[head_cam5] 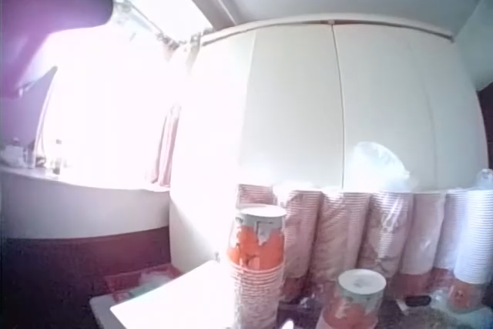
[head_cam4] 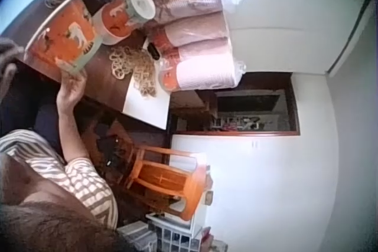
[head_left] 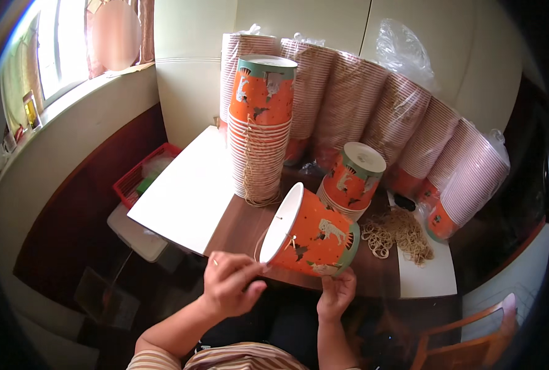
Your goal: Attaching string handles to the rims of paper buckets and stacking the finished items.
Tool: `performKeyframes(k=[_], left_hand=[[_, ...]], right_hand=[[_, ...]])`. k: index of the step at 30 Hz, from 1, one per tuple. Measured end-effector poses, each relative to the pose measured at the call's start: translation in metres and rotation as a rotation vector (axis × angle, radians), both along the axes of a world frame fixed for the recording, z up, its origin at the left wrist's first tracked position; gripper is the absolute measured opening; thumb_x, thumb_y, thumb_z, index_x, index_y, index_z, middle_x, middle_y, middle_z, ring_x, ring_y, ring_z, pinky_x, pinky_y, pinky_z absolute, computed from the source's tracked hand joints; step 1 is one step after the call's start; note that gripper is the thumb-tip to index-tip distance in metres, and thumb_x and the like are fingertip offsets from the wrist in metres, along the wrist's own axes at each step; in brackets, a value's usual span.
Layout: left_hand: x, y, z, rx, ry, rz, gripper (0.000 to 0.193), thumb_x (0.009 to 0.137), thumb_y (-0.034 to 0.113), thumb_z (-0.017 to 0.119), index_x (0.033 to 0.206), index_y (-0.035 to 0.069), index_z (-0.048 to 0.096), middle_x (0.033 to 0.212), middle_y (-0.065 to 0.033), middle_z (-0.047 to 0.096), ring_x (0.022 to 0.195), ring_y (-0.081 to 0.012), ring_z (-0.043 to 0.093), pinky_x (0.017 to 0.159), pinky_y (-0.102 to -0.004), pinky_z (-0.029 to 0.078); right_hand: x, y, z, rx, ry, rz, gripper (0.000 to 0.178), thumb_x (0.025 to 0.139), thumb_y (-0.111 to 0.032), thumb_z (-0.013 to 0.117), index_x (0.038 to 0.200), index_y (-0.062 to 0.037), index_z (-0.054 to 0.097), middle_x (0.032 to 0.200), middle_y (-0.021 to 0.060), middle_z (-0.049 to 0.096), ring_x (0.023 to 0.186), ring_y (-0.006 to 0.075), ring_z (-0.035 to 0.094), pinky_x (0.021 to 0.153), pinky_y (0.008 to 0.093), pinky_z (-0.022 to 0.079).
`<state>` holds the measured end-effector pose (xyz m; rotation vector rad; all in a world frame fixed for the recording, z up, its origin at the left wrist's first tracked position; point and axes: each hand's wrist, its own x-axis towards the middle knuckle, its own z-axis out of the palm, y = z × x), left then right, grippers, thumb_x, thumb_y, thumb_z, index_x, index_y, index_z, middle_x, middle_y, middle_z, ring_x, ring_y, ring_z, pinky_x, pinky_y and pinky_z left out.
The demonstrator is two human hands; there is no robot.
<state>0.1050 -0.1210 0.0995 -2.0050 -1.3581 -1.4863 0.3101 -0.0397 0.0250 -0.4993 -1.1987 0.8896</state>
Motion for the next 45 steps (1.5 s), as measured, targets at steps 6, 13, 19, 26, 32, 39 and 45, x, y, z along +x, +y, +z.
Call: performKeyframes(k=[6,13,19,26,32,39,45], left_hand=[[0.002,0.038,0.023,-0.472,-0.711,-0.472,0.02,0.092,0.013,0.057,0.103,-0.003,0.061,0.096,-0.0082,0.059,0.086,-0.0117,0.058,0.072,-0.0245,0.048],[0.015,0.045,0.005,-0.605,-1.062,-0.555,0.014,0.09,0.014,0.062,0.089,0.0,0.061,0.072,0.0022,0.06,0.068,-0.0028,0.054,0.06,-0.0186,0.044],[0.021,0.042,-0.004,-0.526,-1.045,-0.489,0.013,0.087,0.012,0.065,0.088,-0.001,0.062,0.081,-0.0008,0.063,0.071,-0.0051,0.056,0.065,-0.0203,0.045],[-0.02,0.037,0.023,-0.523,-0.704,-0.591,0.024,0.093,0.016,0.052,0.103,-0.002,0.065,0.104,-0.0122,0.06,0.097,-0.0172,0.057,0.083,-0.0283,0.044],[-0.061,0.055,0.042,-0.42,-0.11,-0.538,0.022,0.094,0.012,0.051,0.108,0.001,0.063,0.109,-0.0146,0.06,0.1,-0.0271,0.058,0.088,-0.0356,0.046],[-0.059,0.064,0.059,-0.535,0.021,-0.597,0.023,0.089,0.004,0.055,0.11,0.0,0.062,0.108,-0.0142,0.061,0.098,-0.0281,0.06,0.086,-0.0352,0.048],[-0.057,0.066,0.057,-0.573,0.061,-0.589,0.019,0.087,0.005,0.059,0.104,0.0,0.065,0.101,-0.0125,0.062,0.092,-0.0249,0.061,0.08,-0.033,0.05]], right_hand=[[-0.003,-0.006,-0.005,-0.032,-0.058,0.004,0.023,0.084,-0.002,0.065,0.101,-0.0034,0.05,0.111,0.0074,0.053,0.102,0.0154,0.053,0.089,0.0297,0.042],[0.002,-0.016,-0.002,-0.077,-0.152,0.029,0.023,0.085,0.0,0.062,0.104,-0.0028,0.048,0.113,0.0086,0.054,0.103,0.0171,0.054,0.086,0.0299,0.044],[-0.01,-0.016,-0.005,-0.108,-0.118,-0.063,0.024,0.081,0.005,0.064,0.094,-0.0048,0.047,0.099,0.0031,0.054,0.089,0.0093,0.05,0.078,0.0227,0.041],[0.008,0.01,-0.007,-0.407,0.075,0.098,0.01,0.089,-0.009,0.059,0.095,-0.0059,0.051,0.095,0.0024,0.056,0.087,0.0117,0.055,0.076,0.0243,0.045],[0.025,0.043,-0.007,-0.858,0.321,0.606,0.038,0.092,-0.028,0.053,0.12,-0.0025,0.05,0.109,0.0034,0.059,0.095,0.0176,0.058,0.07,0.0278,0.051],[0.038,0.06,-0.049,-0.878,0.577,1.05,0.038,0.092,-0.025,0.052,0.125,-0.0063,0.048,0.118,0.0071,0.057,0.096,0.0186,0.059,0.063,0.0253,0.051],[0.037,0.059,-0.052,-0.974,0.459,0.91,0.028,0.092,-0.023,0.052,0.115,-0.0067,0.054,0.099,0.0048,0.061,0.064,0.0099,0.052,0.042,0.0185,0.034]])
